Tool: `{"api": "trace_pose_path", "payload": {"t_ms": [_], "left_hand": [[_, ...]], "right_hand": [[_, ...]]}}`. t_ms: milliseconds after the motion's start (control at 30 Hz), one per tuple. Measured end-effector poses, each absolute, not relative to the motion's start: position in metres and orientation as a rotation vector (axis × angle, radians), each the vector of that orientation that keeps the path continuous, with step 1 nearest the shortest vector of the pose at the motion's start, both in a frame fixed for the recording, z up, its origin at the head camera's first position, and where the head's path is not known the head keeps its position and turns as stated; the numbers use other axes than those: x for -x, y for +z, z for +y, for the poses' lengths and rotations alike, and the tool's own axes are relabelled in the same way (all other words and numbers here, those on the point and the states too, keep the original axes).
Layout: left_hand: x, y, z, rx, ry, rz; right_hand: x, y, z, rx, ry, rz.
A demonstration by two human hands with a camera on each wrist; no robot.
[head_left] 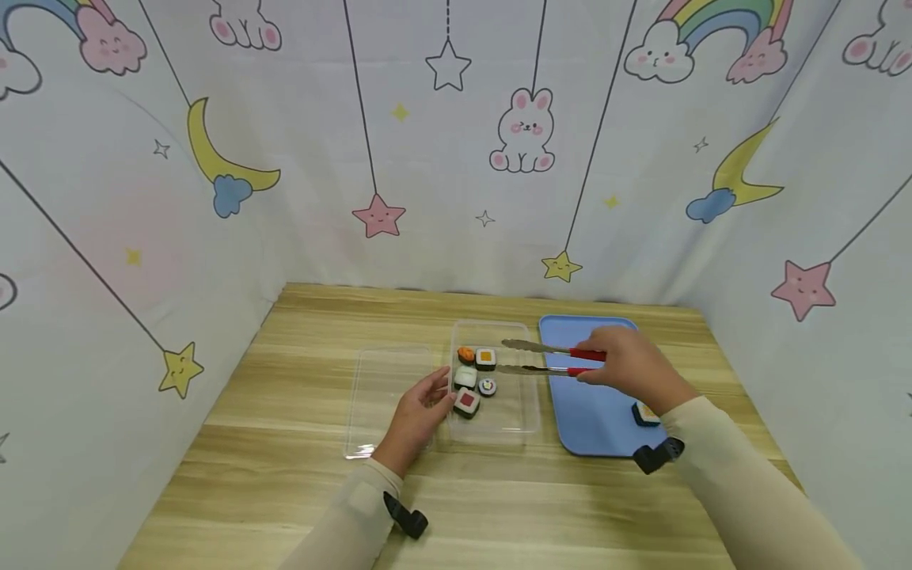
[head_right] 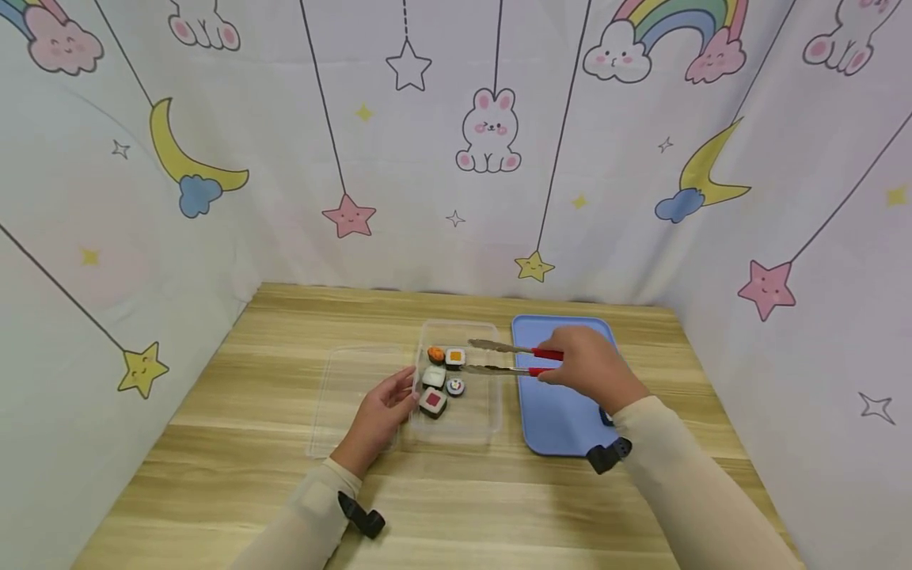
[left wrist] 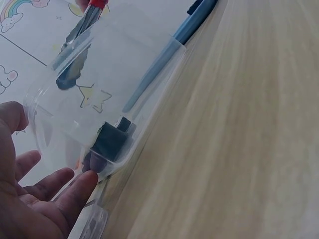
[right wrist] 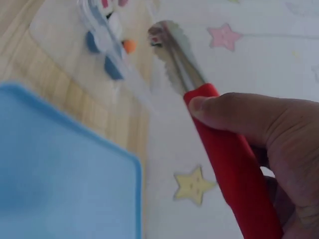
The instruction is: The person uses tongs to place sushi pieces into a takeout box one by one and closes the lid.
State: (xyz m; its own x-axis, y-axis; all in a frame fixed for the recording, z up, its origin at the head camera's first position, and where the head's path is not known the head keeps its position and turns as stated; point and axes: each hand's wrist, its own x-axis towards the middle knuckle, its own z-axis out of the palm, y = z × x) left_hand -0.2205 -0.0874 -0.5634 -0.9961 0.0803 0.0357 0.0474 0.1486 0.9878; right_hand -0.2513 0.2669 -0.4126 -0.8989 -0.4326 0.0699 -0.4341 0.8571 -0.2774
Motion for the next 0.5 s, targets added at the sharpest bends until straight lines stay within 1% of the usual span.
{"api": "trace_pose_path", "payload": {"t_ms": [233,367,500], "left_hand": [[0.220,-0.560,-0.087,-0.125,2.010,2.386],[0.220,-0.560,-0.088,-0.125,1.998,2.392],[0.220,-0.561,-0.088,-0.126,2.001,2.393]], "right_hand": [[0.211,-0.417,0.347,-0.381,0.536,-3.029],[0.185,-0.433,0.390,-0.232,0.530,-3.047],[0.161,-0.452,0.420,-0.098,0.533,-3.083]]}}
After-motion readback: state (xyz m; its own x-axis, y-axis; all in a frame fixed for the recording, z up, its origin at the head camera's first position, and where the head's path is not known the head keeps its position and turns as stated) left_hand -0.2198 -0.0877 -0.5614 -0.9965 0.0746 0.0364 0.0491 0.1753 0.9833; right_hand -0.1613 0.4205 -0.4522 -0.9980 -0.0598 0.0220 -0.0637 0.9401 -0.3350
